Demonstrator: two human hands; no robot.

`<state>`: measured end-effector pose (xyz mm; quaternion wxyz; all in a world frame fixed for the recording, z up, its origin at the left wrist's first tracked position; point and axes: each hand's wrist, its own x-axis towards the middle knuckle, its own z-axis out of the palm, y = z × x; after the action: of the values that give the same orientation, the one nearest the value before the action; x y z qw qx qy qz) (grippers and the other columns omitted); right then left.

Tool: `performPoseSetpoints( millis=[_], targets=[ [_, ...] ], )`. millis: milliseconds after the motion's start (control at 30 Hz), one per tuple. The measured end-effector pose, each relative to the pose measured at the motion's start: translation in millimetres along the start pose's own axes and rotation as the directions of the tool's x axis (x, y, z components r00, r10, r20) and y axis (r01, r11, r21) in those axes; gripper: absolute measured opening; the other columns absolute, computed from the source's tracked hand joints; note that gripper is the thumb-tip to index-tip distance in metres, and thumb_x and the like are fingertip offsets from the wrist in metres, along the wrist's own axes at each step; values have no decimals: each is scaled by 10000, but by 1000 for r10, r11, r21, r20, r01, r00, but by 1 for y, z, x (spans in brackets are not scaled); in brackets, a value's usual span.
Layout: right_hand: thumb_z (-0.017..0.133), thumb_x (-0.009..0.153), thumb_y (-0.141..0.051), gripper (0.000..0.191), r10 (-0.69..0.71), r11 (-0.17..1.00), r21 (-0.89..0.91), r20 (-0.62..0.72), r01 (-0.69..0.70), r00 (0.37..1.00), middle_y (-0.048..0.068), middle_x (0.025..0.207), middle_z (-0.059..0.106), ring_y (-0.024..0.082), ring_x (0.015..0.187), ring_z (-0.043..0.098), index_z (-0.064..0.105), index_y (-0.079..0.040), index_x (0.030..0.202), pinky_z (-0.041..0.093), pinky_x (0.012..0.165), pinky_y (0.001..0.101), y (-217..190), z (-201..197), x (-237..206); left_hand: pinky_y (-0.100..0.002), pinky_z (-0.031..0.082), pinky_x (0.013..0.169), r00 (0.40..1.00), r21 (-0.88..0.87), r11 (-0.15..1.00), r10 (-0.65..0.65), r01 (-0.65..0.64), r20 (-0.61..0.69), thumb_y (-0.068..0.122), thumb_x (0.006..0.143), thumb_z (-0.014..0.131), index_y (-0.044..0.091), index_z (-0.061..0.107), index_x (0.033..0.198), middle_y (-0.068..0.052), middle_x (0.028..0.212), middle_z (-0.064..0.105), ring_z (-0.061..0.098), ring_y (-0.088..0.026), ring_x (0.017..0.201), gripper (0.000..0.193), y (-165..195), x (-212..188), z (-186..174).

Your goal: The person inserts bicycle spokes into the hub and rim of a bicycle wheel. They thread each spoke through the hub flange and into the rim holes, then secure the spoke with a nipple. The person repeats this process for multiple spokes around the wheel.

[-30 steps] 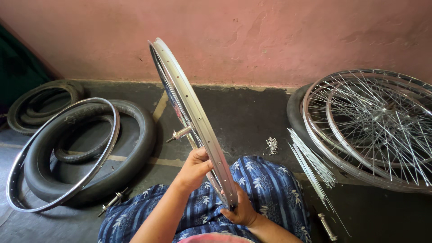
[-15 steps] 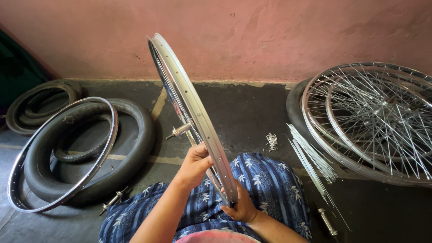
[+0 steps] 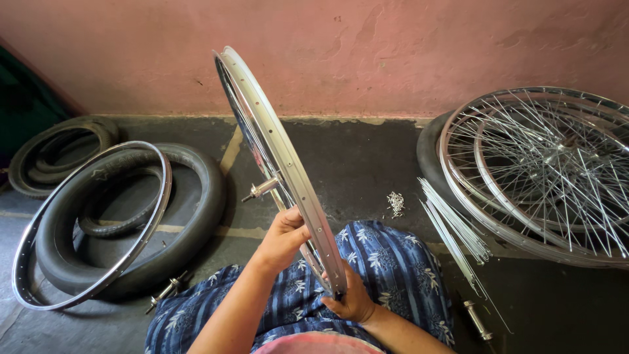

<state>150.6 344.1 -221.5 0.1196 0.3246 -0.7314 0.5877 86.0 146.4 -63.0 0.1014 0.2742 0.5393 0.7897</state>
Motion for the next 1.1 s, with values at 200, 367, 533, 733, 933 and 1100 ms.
performPoseSetpoints(
  millis=[200,367,533,733,933,1100],
  targets=[
    [742,901,-527,872,-6,999,34,-22,7,1000,134,1134,665,279,1014,689,383,31,1467,547,903,406,-4,2,1,-296,537,871,1000,25,1000,-1,1,5,249,1049,649,28,716,1066,-3,994,681,644,-108,954,232,-2,-2,2],
    [744,886,-540,810,36,999,23,2,-36,999,116,1086,667,268,965,694,447,0,1413,562,866,393,-6,1,1,-307,546,852,999,-38,999,-1,2,33,208,972,699,48,693,1070,-10,989,694,652,-119,933,187,3,-1,-2],
    [743,877,-548,785,56,998,33,-2,-55,998,108,1062,672,262,949,691,467,-16,1384,557,858,393,-4,2,0,-309,544,847,1000,73,997,5,-6,11,210,1061,646,13,718,1058,-28,987,695,651,-131,933,210,0,-2,-1],
    [731,891,-548,748,103,995,26,-60,-101,993,134,1066,671,267,950,660,500,-28,1377,547,867,397,-18,2,13,-285,497,970,954,567,796,294,-212,-57,246,1122,537,32,690,1268,-50,1200,612,603,-163,1118,300,21,4,26],
    [575,992,-620,847,-106,989,-84,169,121,980,219,1473,580,387,1319,589,390,0,1540,487,1081,462,-46,23,55,-326,480,768,882,361,932,137,40,-451,164,904,703,99,517,1482,-53,1019,591,577,-157,887,611,62,-25,50],
    [478,1067,-525,675,-359,816,-269,457,512,814,193,1605,422,383,1355,553,395,-36,1524,487,1105,481,-39,52,65,-365,457,1027,800,536,842,281,60,-530,-52,726,647,39,539,1249,-119,1335,641,592,-179,1149,541,98,-48,6]
  ],
)
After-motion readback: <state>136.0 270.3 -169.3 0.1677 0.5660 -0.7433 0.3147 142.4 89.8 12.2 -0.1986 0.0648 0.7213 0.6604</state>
